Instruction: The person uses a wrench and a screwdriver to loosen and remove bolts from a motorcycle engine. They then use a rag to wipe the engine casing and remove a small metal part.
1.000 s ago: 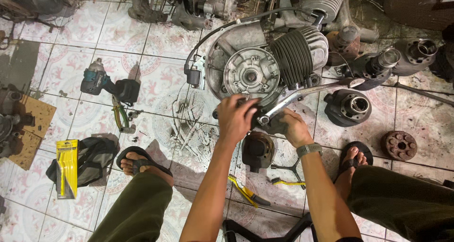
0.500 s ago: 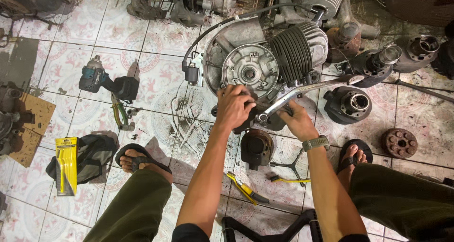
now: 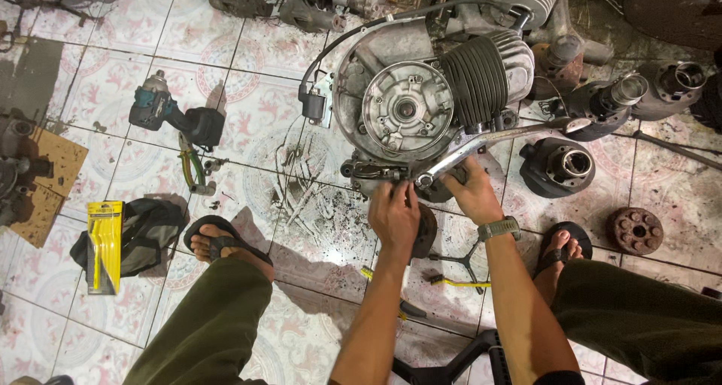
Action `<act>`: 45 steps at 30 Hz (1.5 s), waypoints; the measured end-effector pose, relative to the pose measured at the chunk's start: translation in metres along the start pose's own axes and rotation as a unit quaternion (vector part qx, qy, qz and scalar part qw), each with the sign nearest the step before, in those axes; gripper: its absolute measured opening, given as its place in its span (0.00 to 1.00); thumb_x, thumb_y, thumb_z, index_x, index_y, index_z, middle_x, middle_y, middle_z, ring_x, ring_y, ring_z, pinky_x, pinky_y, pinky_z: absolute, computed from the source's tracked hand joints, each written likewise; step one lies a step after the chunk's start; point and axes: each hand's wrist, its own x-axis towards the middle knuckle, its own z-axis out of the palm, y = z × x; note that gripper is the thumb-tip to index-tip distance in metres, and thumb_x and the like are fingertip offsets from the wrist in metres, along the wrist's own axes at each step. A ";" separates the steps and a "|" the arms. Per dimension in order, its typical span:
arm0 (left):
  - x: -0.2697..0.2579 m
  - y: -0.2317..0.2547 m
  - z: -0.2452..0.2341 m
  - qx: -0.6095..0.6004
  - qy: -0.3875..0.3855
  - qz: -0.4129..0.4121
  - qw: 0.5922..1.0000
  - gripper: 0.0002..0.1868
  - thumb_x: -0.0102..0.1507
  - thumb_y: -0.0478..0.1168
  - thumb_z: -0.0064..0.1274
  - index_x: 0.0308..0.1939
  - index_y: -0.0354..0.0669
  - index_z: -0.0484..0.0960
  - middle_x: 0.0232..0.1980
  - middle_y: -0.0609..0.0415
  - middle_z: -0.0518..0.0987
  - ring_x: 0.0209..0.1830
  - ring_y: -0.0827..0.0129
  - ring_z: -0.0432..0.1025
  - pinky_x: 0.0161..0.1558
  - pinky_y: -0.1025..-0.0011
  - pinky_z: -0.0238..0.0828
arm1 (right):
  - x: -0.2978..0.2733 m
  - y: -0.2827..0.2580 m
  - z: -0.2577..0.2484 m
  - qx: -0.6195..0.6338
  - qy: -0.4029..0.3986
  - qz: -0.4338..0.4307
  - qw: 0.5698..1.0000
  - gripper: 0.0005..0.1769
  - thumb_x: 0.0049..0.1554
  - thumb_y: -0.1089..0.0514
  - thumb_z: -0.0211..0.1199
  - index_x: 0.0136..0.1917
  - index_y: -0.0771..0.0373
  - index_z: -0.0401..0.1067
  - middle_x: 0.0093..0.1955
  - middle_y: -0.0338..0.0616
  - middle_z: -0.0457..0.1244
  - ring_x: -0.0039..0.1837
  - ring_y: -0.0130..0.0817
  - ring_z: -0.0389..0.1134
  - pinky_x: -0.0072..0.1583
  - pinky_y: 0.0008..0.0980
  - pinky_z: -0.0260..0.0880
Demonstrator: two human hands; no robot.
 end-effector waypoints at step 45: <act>0.003 0.039 -0.018 -0.298 -0.121 -0.390 0.863 0.12 0.66 0.41 0.44 0.36 0.36 0.76 0.30 0.43 0.75 0.31 0.57 0.74 0.33 0.63 0.71 | 0.006 0.000 -0.011 -0.079 -0.053 0.061 0.994 0.36 0.52 0.41 0.59 0.67 0.61 0.58 0.66 0.59 0.57 0.70 0.54 0.54 0.68 0.53 0.54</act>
